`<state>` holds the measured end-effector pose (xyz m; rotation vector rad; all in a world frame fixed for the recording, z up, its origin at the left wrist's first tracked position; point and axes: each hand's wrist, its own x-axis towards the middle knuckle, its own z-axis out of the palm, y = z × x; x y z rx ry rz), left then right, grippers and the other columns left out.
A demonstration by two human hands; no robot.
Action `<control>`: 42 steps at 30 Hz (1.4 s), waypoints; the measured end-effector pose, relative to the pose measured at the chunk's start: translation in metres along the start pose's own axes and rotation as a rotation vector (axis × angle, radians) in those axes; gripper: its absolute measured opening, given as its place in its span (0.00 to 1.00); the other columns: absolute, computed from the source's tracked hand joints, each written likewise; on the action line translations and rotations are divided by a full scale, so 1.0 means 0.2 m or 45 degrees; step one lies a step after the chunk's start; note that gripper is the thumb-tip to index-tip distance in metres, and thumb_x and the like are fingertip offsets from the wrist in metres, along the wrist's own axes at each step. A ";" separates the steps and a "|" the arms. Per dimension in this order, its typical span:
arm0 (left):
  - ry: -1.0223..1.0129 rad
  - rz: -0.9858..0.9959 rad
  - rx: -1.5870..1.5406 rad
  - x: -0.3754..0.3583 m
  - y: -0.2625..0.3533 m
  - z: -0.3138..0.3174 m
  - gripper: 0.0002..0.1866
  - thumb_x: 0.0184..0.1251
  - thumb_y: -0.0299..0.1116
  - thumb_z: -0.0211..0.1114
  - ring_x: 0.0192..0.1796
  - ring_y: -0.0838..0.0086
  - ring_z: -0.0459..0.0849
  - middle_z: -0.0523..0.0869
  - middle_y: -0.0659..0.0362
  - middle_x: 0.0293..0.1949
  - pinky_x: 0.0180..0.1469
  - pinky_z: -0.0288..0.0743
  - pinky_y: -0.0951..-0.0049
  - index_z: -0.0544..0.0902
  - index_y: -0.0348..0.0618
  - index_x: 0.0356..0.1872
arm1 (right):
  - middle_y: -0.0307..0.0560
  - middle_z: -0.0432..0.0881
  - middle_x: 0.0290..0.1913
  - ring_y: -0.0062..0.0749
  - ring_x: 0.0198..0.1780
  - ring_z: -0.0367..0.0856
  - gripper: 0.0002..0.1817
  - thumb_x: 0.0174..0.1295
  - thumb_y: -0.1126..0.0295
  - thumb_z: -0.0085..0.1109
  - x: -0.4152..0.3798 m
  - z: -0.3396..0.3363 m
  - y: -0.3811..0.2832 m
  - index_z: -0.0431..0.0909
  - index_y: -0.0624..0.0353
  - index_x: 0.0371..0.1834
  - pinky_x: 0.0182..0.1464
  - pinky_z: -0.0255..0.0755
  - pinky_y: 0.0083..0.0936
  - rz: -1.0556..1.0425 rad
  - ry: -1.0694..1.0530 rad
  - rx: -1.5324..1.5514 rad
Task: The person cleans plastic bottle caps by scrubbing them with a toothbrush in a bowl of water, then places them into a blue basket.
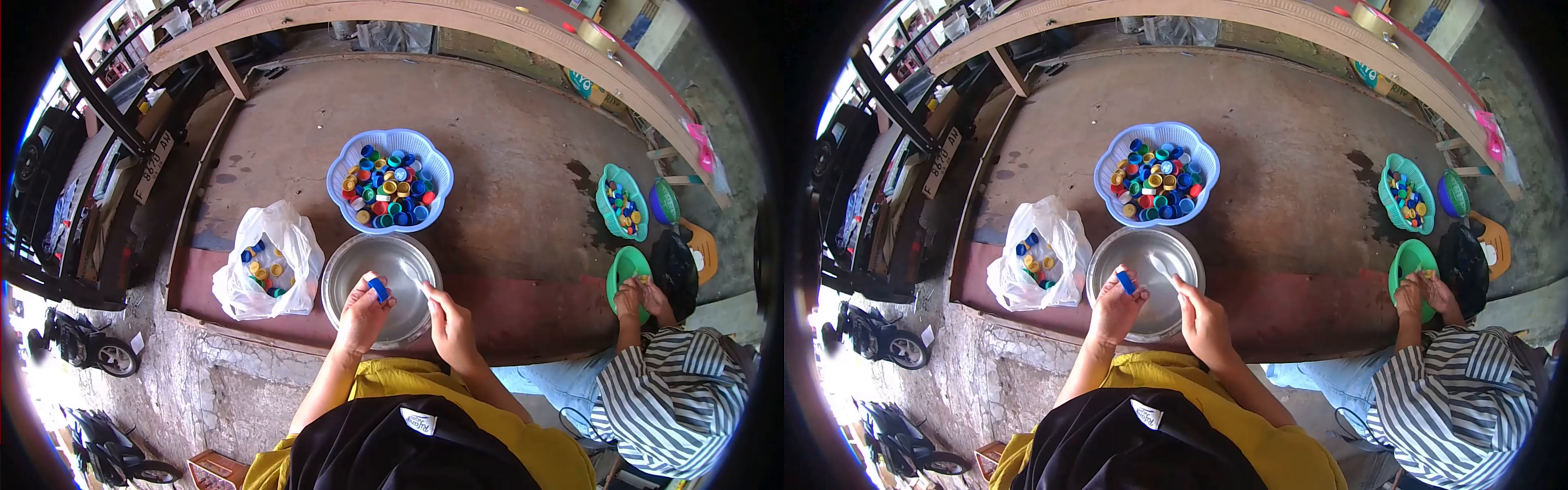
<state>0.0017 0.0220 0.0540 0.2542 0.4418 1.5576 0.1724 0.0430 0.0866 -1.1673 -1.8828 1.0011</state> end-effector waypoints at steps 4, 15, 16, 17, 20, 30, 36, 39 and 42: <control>0.056 -0.021 0.032 -0.02 0.01 0.02 0.12 0.64 0.27 0.57 0.38 0.79 0.76 0.78 0.64 0.40 0.48 0.69 0.73 0.74 0.48 0.48 | 0.53 0.80 0.33 0.44 0.31 0.81 0.18 0.62 0.77 0.50 -0.07 0.03 -0.04 0.74 0.54 0.56 0.32 0.74 0.32 -0.331 -0.067 -0.031; 0.003 -0.201 0.049 -0.05 0.03 -0.03 0.12 0.63 0.30 0.58 0.43 0.76 0.78 0.80 0.65 0.39 0.50 0.68 0.71 0.75 0.49 0.48 | 0.49 0.75 0.24 0.24 0.21 0.71 0.14 0.65 0.77 0.48 -0.08 0.05 -0.04 0.73 0.64 0.54 0.25 0.65 0.19 -0.077 0.118 0.060; -0.054 -0.221 0.035 -0.06 0.05 -0.04 0.12 0.63 0.30 0.58 0.43 0.76 0.78 0.80 0.65 0.38 0.50 0.68 0.71 0.75 0.50 0.48 | 0.49 0.75 0.24 0.24 0.20 0.70 0.14 0.65 0.78 0.48 -0.09 0.05 -0.03 0.73 0.64 0.53 0.24 0.64 0.19 -0.198 0.227 0.012; -0.081 -0.225 0.031 -0.06 0.06 -0.04 0.12 0.63 0.30 0.58 0.42 0.76 0.78 0.81 0.65 0.38 0.49 0.68 0.72 0.75 0.50 0.48 | 0.52 0.77 0.27 0.33 0.25 0.75 0.16 0.64 0.78 0.49 -0.11 0.04 -0.05 0.73 0.60 0.55 0.27 0.68 0.24 -0.264 0.199 -0.005; 0.093 -0.272 0.029 -0.07 0.06 0.03 0.11 0.63 0.30 0.58 0.40 0.76 0.78 0.81 0.64 0.39 0.48 0.68 0.72 0.75 0.50 0.47 | 0.54 0.80 0.32 0.44 0.30 0.81 0.19 0.61 0.78 0.51 -0.18 0.04 -0.10 0.73 0.55 0.56 0.31 0.73 0.33 -0.354 0.004 -0.214; -0.019 -0.241 0.067 -0.08 0.01 0.00 0.09 0.66 0.29 0.55 0.42 0.73 0.82 0.82 0.60 0.40 0.47 0.74 0.69 0.75 0.47 0.45 | 0.53 0.78 0.28 0.32 0.26 0.77 0.17 0.63 0.80 0.48 -0.13 0.05 -0.12 0.73 0.61 0.55 0.31 0.70 0.23 -0.178 0.211 -0.048; -0.031 -0.235 0.108 -0.09 0.01 -0.02 0.10 0.68 0.29 0.53 0.42 0.74 0.82 0.83 0.60 0.41 0.45 0.75 0.72 0.74 0.44 0.48 | 0.55 0.80 0.32 0.37 0.29 0.80 0.16 0.63 0.80 0.48 -0.18 0.09 -0.13 0.74 0.63 0.54 0.32 0.72 0.27 -0.396 0.218 -0.070; 0.006 -0.217 0.201 -0.11 0.02 -0.01 0.10 0.68 0.30 0.54 0.42 0.75 0.82 0.83 0.60 0.41 0.44 0.74 0.74 0.74 0.45 0.48 | 0.56 0.80 0.31 0.35 0.30 0.81 0.15 0.64 0.78 0.47 -0.18 0.08 -0.14 0.74 0.63 0.53 0.32 0.72 0.25 -0.266 0.308 -0.100; 0.029 -0.201 0.262 -0.13 0.03 0.01 0.09 0.69 0.29 0.54 0.43 0.75 0.81 0.83 0.60 0.40 0.44 0.73 0.75 0.75 0.47 0.48 | 0.57 0.79 0.31 0.36 0.30 0.81 0.15 0.64 0.78 0.47 -0.24 0.10 -0.18 0.74 0.62 0.54 0.31 0.72 0.27 -0.363 0.080 -0.284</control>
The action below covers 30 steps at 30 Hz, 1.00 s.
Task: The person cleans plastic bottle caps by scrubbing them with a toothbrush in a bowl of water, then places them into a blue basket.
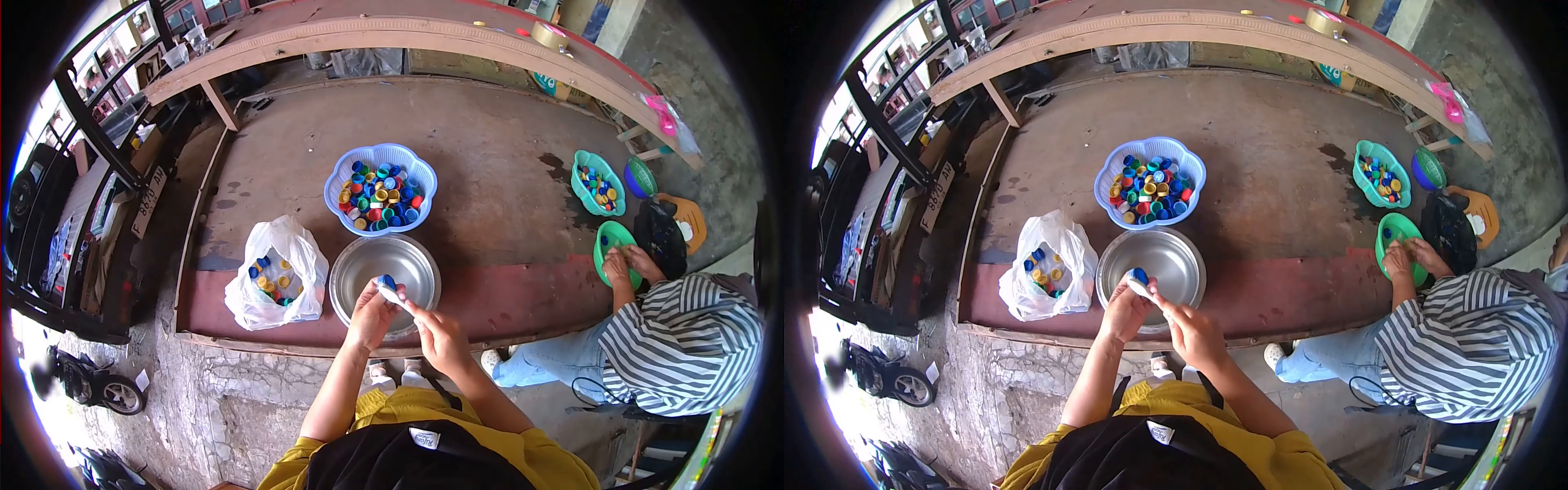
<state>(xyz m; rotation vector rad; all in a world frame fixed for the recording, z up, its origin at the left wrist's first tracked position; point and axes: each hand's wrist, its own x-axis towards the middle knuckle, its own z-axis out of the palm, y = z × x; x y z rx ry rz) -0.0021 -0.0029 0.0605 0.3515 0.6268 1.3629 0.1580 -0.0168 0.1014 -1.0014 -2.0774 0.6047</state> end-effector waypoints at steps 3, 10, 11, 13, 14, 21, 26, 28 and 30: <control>-0.097 -0.014 0.034 0.01 0.01 -0.04 0.07 0.68 0.30 0.55 0.43 0.76 0.80 0.82 0.60 0.40 0.44 0.72 0.75 0.76 0.48 0.44 | 0.56 0.79 0.29 0.36 0.28 0.80 0.16 0.64 0.78 0.48 0.03 0.03 0.00 0.73 0.61 0.55 0.31 0.71 0.26 0.103 0.234 0.148; -0.317 -0.169 -0.298 0.03 0.01 -0.12 0.07 0.65 0.32 0.60 0.43 0.74 0.78 0.81 0.60 0.38 0.45 0.73 0.71 0.75 0.45 0.42 | 0.53 0.79 0.30 0.33 0.26 0.78 0.16 0.63 0.78 0.49 0.00 0.05 -0.03 0.74 0.59 0.54 0.30 0.69 0.24 0.417 0.152 0.144; -0.355 -0.199 -0.383 0.03 0.01 -0.12 0.09 0.63 0.33 0.62 0.41 0.74 0.78 0.80 0.59 0.36 0.47 0.73 0.69 0.75 0.42 0.41 | 0.54 0.81 0.34 0.47 0.30 0.81 0.19 0.61 0.77 0.52 -0.01 0.07 -0.01 0.73 0.54 0.56 0.33 0.75 0.34 0.375 0.246 0.142; -0.258 -0.240 -0.318 0.02 0.02 -0.10 0.10 0.62 0.33 0.63 0.39 0.74 0.78 0.79 0.60 0.35 0.49 0.74 0.68 0.75 0.42 0.40 | 0.55 0.81 0.34 0.47 0.31 0.81 0.20 0.60 0.77 0.52 -0.04 0.10 -0.05 0.73 0.53 0.57 0.34 0.75 0.35 0.160 0.240 0.111; -0.211 -0.259 -0.287 0.02 0.03 -0.11 0.10 0.62 0.34 0.63 0.38 0.74 0.78 0.79 0.60 0.34 0.49 0.74 0.67 0.75 0.42 0.40 | 0.55 0.81 0.34 0.47 0.31 0.81 0.20 0.60 0.77 0.52 -0.05 0.12 -0.07 0.73 0.53 0.57 0.34 0.75 0.35 0.051 0.235 0.094; -0.308 -0.375 -0.259 0.02 0.07 -0.14 0.08 0.61 0.32 0.64 0.38 0.75 0.78 0.79 0.60 0.34 0.47 0.78 0.69 0.76 0.42 0.38 | 0.57 0.81 0.33 0.48 0.32 0.81 0.19 0.62 0.77 0.50 -0.04 0.14 -0.10 0.72 0.55 0.57 0.33 0.73 0.34 0.195 0.193 0.045; -0.414 -0.417 -0.308 0.06 0.05 -0.18 0.08 0.61 0.29 0.63 0.39 0.74 0.79 0.80 0.60 0.35 0.47 0.77 0.69 0.75 0.42 0.39 | 0.59 0.80 0.33 0.45 0.32 0.82 0.16 0.64 0.77 0.48 0.04 0.11 -0.05 0.74 0.59 0.55 0.35 0.73 0.29 0.410 0.240 0.032; -0.338 -0.445 -0.257 0.06 0.07 -0.16 0.08 0.61 0.30 0.63 0.38 0.75 0.79 0.80 0.61 0.34 0.47 0.77 0.69 0.76 0.42 0.38 | 0.56 0.81 0.36 0.44 0.35 0.82 0.16 0.63 0.77 0.48 0.02 0.12 -0.10 0.74 0.57 0.55 0.38 0.75 0.27 0.206 0.271 0.082; -0.243 -0.463 -0.150 0.05 0.10 -0.14 0.07 0.61 0.30 0.64 0.37 0.76 0.78 0.79 0.62 0.32 0.47 0.77 0.70 0.76 0.42 0.36 | 0.56 0.81 0.37 0.43 0.36 0.83 0.16 0.64 0.77 0.48 0.00 0.13 -0.14 0.74 0.57 0.55 0.39 0.75 0.27 0.260 0.010 -0.008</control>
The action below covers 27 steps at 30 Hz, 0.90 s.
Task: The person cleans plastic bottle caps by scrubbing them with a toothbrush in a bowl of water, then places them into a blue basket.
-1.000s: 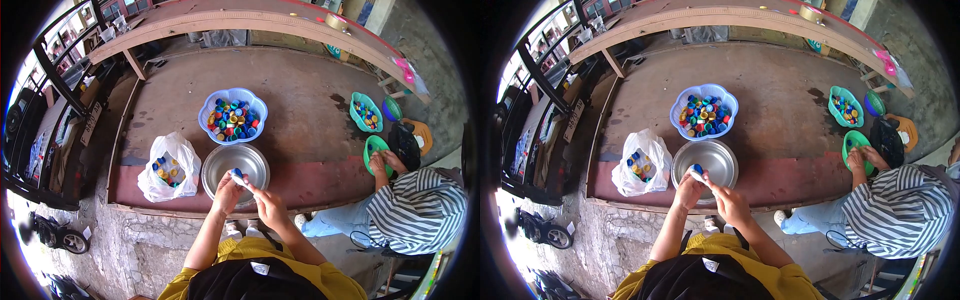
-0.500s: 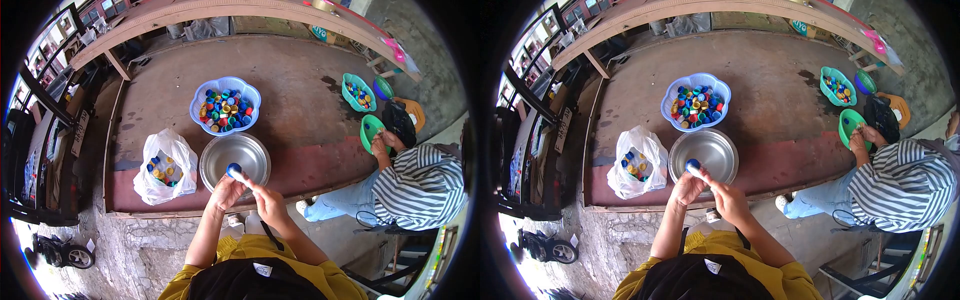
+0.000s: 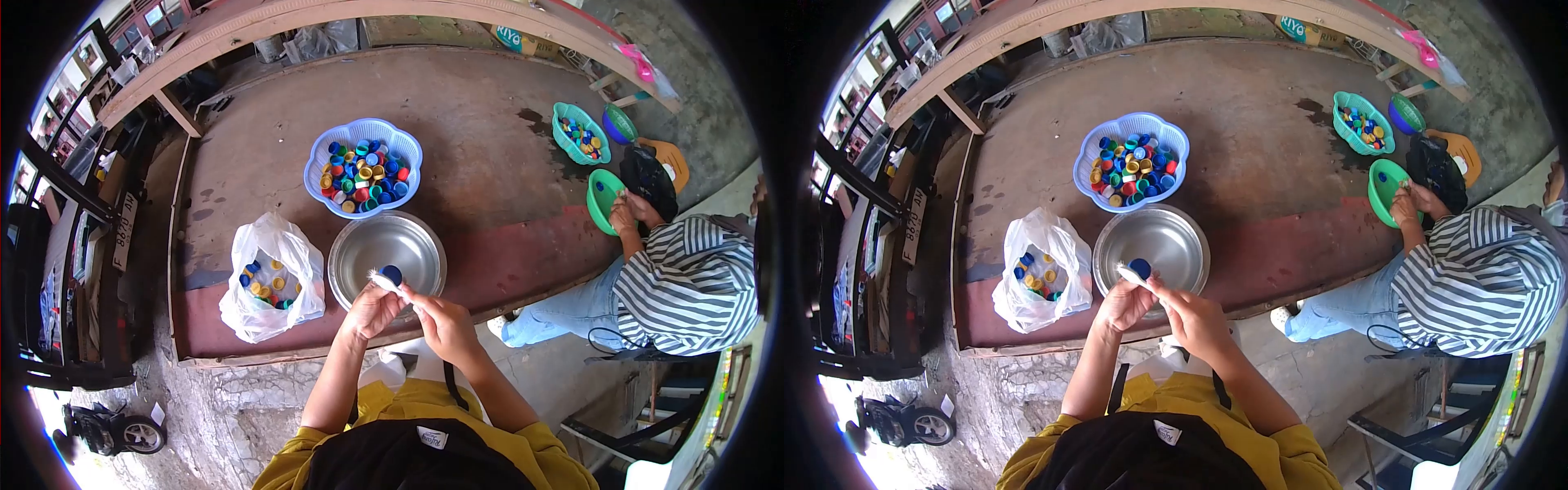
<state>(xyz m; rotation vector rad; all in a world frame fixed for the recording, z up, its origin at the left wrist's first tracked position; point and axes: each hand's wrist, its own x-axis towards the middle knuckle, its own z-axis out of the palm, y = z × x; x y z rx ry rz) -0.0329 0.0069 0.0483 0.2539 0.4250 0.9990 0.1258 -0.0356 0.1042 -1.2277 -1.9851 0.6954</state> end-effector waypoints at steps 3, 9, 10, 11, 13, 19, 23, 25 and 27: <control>-0.122 0.012 -0.086 0.02 -0.01 -0.03 0.06 0.60 0.30 0.64 0.38 0.75 0.79 0.79 0.61 0.32 0.47 0.76 0.71 0.76 0.43 0.35 | 0.56 0.81 0.37 0.41 0.34 0.82 0.17 0.63 0.77 0.48 0.03 0.01 0.07 0.74 0.57 0.55 0.37 0.74 0.26 0.119 0.204 0.047; -0.016 0.025 -0.053 0.00 -0.01 -0.04 0.07 0.61 0.30 0.63 0.37 0.75 0.78 0.79 0.61 0.32 0.47 0.76 0.70 0.74 0.43 0.37 | 0.55 0.82 0.38 0.42 0.33 0.82 0.16 0.64 0.78 0.48 0.00 0.04 0.05 0.74 0.59 0.55 0.37 0.74 0.26 -0.096 0.103 0.039; -0.082 0.029 -0.075 0.01 0.00 -0.05 0.08 0.61 0.30 0.62 0.38 0.75 0.78 0.79 0.60 0.33 0.48 0.76 0.70 0.74 0.44 0.38 | 0.54 0.82 0.38 0.44 0.33 0.81 0.17 0.63 0.76 0.49 0.01 0.06 0.09 0.74 0.55 0.56 0.35 0.74 0.29 -0.035 0.146 0.023; -0.144 0.032 -0.100 0.01 -0.01 -0.06 0.08 0.62 0.31 0.62 0.38 0.74 0.79 0.79 0.60 0.34 0.48 0.76 0.70 0.73 0.44 0.39 | 0.53 0.82 0.37 0.45 0.32 0.81 0.18 0.62 0.75 0.50 0.02 0.08 0.14 0.73 0.51 0.57 0.33 0.74 0.32 0.027 0.185 0.010; -0.240 0.042 -0.147 0.02 -0.01 -0.08 0.09 0.62 0.31 0.62 0.40 0.73 0.79 0.79 0.59 0.35 0.48 0.75 0.70 0.72 0.45 0.40 | 0.52 0.81 0.38 0.47 0.32 0.81 0.20 0.61 0.74 0.52 0.04 0.05 0.12 0.73 0.47 0.58 0.32 0.74 0.35 0.156 0.183 0.026; -0.177 0.066 -0.138 0.01 0.00 -0.11 0.09 0.61 0.31 0.63 0.39 0.73 0.78 0.79 0.59 0.34 0.48 0.75 0.69 0.74 0.43 0.39 | 0.51 0.81 0.35 0.46 0.31 0.80 0.20 0.61 0.76 0.51 0.01 0.09 0.06 0.73 0.52 0.57 0.32 0.73 0.35 0.010 0.208 0.119; -0.270 0.058 -0.285 -0.02 0.00 -0.05 0.10 0.59 0.31 0.65 0.42 0.71 0.78 0.79 0.59 0.34 0.48 0.75 0.68 0.75 0.42 0.39 | 0.53 0.80 0.32 0.44 0.30 0.80 0.18 0.60 0.78 0.51 -0.01 0.04 -0.02 0.74 0.57 0.55 0.33 0.74 0.30 -0.092 0.175 0.040; -0.362 0.039 -0.312 -0.03 0.01 -0.03 0.11 0.59 0.31 0.65 0.44 0.70 0.78 0.79 0.58 0.36 0.49 0.75 0.67 0.75 0.41 0.41 | 0.50 0.81 0.36 0.44 0.32 0.81 0.21 0.60 0.76 0.52 -0.03 0.06 0.01 0.73 0.50 0.58 0.31 0.74 0.32 -0.077 0.056 -0.115; -0.300 0.006 -0.350 -0.01 -0.02 -0.09 0.11 0.59 0.30 0.65 0.43 0.70 0.79 0.79 0.58 0.36 0.50 0.75 0.65 0.75 0.40 0.41 | 0.48 0.80 0.34 0.42 0.31 0.81 0.23 0.59 0.77 0.52 -0.01 0.07 0.05 0.73 0.48 0.59 0.32 0.75 0.32 -0.064 0.276 -0.001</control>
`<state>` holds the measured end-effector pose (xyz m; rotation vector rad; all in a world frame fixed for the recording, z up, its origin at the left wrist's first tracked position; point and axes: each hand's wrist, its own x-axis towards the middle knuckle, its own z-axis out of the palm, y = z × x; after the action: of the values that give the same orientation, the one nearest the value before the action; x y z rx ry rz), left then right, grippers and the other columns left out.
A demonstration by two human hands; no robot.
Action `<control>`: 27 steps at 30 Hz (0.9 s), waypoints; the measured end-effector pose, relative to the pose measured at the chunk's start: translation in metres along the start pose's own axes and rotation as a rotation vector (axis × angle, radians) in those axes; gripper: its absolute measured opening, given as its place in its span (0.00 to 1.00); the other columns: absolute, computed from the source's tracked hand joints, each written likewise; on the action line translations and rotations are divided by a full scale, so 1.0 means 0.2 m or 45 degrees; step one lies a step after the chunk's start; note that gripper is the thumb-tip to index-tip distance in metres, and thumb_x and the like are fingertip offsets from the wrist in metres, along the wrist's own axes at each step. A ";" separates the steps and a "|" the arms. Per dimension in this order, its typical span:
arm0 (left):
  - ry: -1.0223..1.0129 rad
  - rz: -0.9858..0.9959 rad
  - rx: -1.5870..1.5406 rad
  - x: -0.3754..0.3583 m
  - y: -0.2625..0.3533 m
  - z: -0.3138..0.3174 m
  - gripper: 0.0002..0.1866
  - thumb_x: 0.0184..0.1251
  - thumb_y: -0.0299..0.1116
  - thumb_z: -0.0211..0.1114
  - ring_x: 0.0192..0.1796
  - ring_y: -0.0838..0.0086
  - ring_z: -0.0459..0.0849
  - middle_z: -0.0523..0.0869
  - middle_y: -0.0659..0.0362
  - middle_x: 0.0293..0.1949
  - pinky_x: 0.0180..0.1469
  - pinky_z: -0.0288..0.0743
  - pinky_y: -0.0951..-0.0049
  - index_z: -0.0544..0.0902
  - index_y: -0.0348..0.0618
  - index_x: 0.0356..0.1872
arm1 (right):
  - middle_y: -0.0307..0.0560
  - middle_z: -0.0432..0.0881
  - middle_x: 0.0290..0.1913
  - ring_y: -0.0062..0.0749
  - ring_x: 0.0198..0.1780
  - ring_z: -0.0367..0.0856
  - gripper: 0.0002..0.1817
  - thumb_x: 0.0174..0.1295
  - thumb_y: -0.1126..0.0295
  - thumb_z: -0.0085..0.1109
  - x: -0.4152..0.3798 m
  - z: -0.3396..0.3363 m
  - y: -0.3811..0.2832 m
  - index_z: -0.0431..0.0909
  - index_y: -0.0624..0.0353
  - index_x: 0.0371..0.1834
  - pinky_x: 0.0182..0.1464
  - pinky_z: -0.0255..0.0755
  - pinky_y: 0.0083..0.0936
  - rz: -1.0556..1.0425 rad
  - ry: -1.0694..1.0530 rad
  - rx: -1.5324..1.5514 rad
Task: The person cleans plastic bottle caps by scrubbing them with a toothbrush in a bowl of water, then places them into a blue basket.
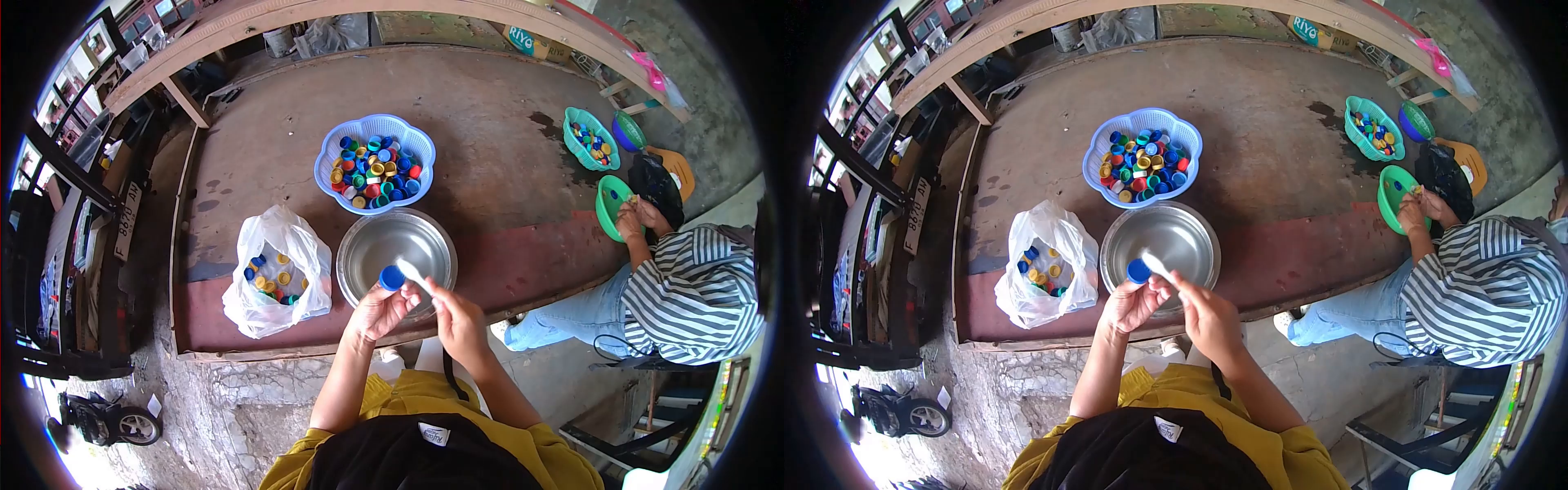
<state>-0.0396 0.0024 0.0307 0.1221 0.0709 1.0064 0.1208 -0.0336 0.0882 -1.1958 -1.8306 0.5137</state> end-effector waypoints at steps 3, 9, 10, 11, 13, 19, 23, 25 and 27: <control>0.105 0.018 0.056 -0.01 -0.02 0.04 0.10 0.59 0.29 0.65 0.39 0.71 0.79 0.79 0.59 0.33 0.51 0.76 0.65 0.75 0.42 0.39 | 0.48 0.81 0.34 0.41 0.32 0.81 0.24 0.58 0.78 0.51 -0.02 -0.04 -0.04 0.72 0.48 0.59 0.33 0.76 0.31 -0.014 -0.078 -0.129; 0.004 -0.018 0.121 0.00 -0.03 0.01 0.10 0.58 0.29 0.67 0.39 0.72 0.79 0.79 0.59 0.34 0.49 0.77 0.67 0.76 0.44 0.39 | 0.50 0.81 0.34 0.41 0.31 0.81 0.24 0.57 0.79 0.51 0.03 -0.09 0.06 0.71 0.53 0.60 0.32 0.74 0.32 0.083 0.010 -0.126; 0.055 -0.015 0.125 0.00 -0.02 0.00 0.11 0.58 0.30 0.67 0.39 0.72 0.79 0.79 0.59 0.34 0.49 0.77 0.67 0.76 0.44 0.39 | 0.51 0.81 0.34 0.41 0.29 0.81 0.24 0.58 0.79 0.52 0.01 -0.10 0.01 0.72 0.52 0.59 0.31 0.74 0.33 0.055 0.020 -0.047; 0.115 -0.015 0.122 -0.01 -0.03 -0.01 0.11 0.57 0.30 0.67 0.40 0.73 0.79 0.79 0.59 0.34 0.49 0.77 0.67 0.75 0.44 0.39 | 0.51 0.81 0.33 0.42 0.29 0.81 0.24 0.58 0.79 0.52 -0.02 -0.08 -0.02 0.72 0.51 0.59 0.32 0.73 0.33 -0.073 0.057 0.000; 0.070 -0.003 0.179 0.01 -0.03 -0.01 0.10 0.59 0.30 0.66 0.40 0.73 0.79 0.79 0.59 0.34 0.48 0.77 0.68 0.75 0.44 0.39 | 0.51 0.81 0.34 0.42 0.30 0.81 0.24 0.58 0.79 0.52 -0.09 -0.08 -0.06 0.73 0.50 0.59 0.33 0.74 0.34 -0.056 -0.285 -0.184; 0.205 -0.036 0.677 -0.04 0.02 -0.06 0.07 0.64 0.27 0.61 0.40 0.77 0.78 0.79 0.61 0.34 0.47 0.76 0.73 0.74 0.44 0.41 | 0.56 0.81 0.34 0.47 0.33 0.81 0.15 0.65 0.74 0.49 -0.19 -0.03 0.15 0.74 0.58 0.55 0.34 0.72 0.31 0.335 -0.031 -0.024; 0.533 0.082 1.837 0.04 0.18 -0.11 0.06 0.63 0.22 0.53 0.34 0.79 0.80 0.81 0.62 0.31 0.40 0.75 0.78 0.75 0.37 0.40 | 0.60 0.81 0.39 0.42 0.35 0.83 0.14 0.65 0.74 0.49 -0.33 0.03 0.16 0.75 0.63 0.53 0.38 0.73 0.24 0.400 -0.054 0.053; 0.582 0.304 2.021 0.17 0.30 -0.03 0.09 0.60 0.23 0.52 0.33 0.75 0.82 0.83 0.55 0.31 0.38 0.75 0.76 0.76 0.33 0.40 | 0.60 0.81 0.39 0.41 0.35 0.83 0.14 0.65 0.73 0.49 -0.36 0.04 0.17 0.75 0.62 0.53 0.38 0.73 0.24 0.379 -0.012 0.113; 0.641 0.462 2.473 0.35 0.47 0.05 0.11 0.60 0.26 0.54 0.36 0.65 0.85 0.84 0.46 0.34 0.39 0.77 0.70 0.77 0.32 0.42 | 0.59 0.81 0.37 0.42 0.34 0.83 0.14 0.65 0.72 0.49 -0.36 0.04 0.15 0.75 0.59 0.53 0.35 0.72 0.27 0.431 -0.044 0.095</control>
<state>-0.0805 0.1108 0.0525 1.6830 1.5267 0.9664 0.1418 -0.0817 0.0305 -1.4608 -1.6279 0.7894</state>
